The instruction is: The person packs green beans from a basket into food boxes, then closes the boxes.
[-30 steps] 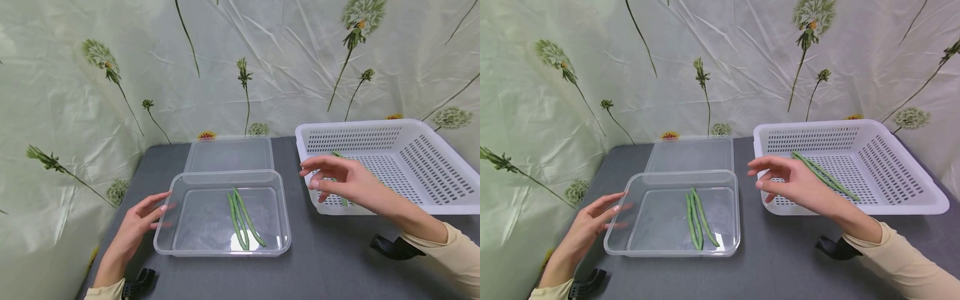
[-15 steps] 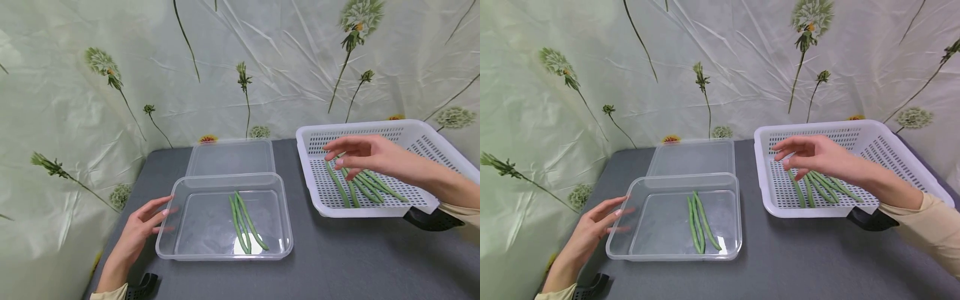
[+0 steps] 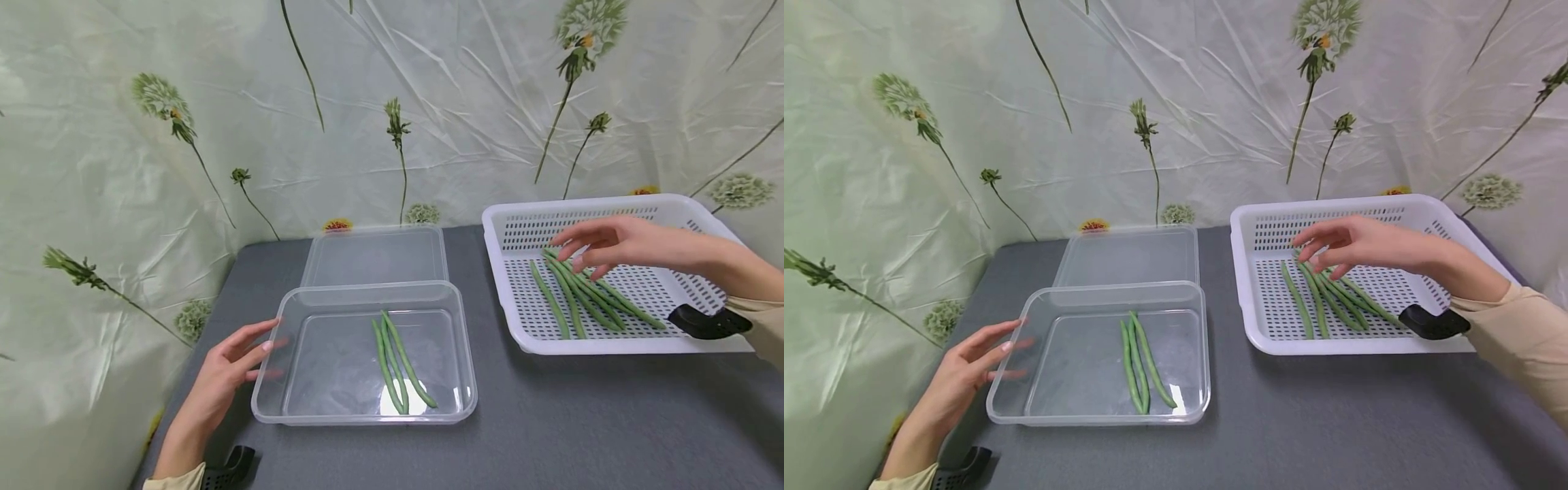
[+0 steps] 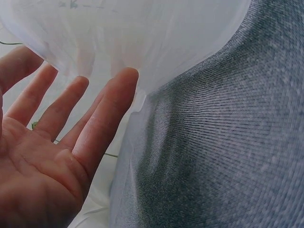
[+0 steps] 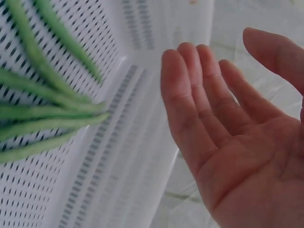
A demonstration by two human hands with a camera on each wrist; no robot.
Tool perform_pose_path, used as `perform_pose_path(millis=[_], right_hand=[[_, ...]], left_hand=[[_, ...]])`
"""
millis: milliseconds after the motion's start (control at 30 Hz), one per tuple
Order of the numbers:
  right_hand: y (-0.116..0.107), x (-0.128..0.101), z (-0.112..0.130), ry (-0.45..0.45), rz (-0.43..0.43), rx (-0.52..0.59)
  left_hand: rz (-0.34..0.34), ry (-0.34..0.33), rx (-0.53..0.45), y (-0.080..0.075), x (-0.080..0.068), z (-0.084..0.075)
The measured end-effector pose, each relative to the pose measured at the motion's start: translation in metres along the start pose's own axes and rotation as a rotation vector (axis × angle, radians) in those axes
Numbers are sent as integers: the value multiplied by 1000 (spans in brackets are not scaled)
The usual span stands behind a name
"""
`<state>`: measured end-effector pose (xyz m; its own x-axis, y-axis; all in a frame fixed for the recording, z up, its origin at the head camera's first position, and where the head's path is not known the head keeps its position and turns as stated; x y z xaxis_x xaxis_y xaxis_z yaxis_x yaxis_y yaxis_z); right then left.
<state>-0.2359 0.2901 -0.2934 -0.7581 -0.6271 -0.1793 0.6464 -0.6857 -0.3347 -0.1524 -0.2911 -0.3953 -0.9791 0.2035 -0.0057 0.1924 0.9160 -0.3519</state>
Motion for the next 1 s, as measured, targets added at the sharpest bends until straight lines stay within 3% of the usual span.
perform_pose_path(millis=[400,633,867,1000], right_hand=[[-34,7,-45,118,-118,-100],[-41,13,-74,150,-95,-145],[-48,9,-94,295,-30,-73],[-54,5,-102,310,-15,-54]], left_hand=[[-9,-9,1,-1,0,-2],[-3,-9,-3,-2,-1,-1],[7,-6,-8,-3,-1,0],[8,-4,-11,-2,1,1]])
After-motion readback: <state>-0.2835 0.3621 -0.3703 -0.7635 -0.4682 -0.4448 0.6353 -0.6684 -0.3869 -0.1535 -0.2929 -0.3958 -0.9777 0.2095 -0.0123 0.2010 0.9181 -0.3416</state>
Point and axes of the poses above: each hand's wrist, its own x-axis towards the middle knuckle, its own y-axis out of the palm, z = x × y, the point moved 3 cm from there along x, towards the middle knuckle, and after that the axes turned 13 degrees about x, right-handed, at the moved point
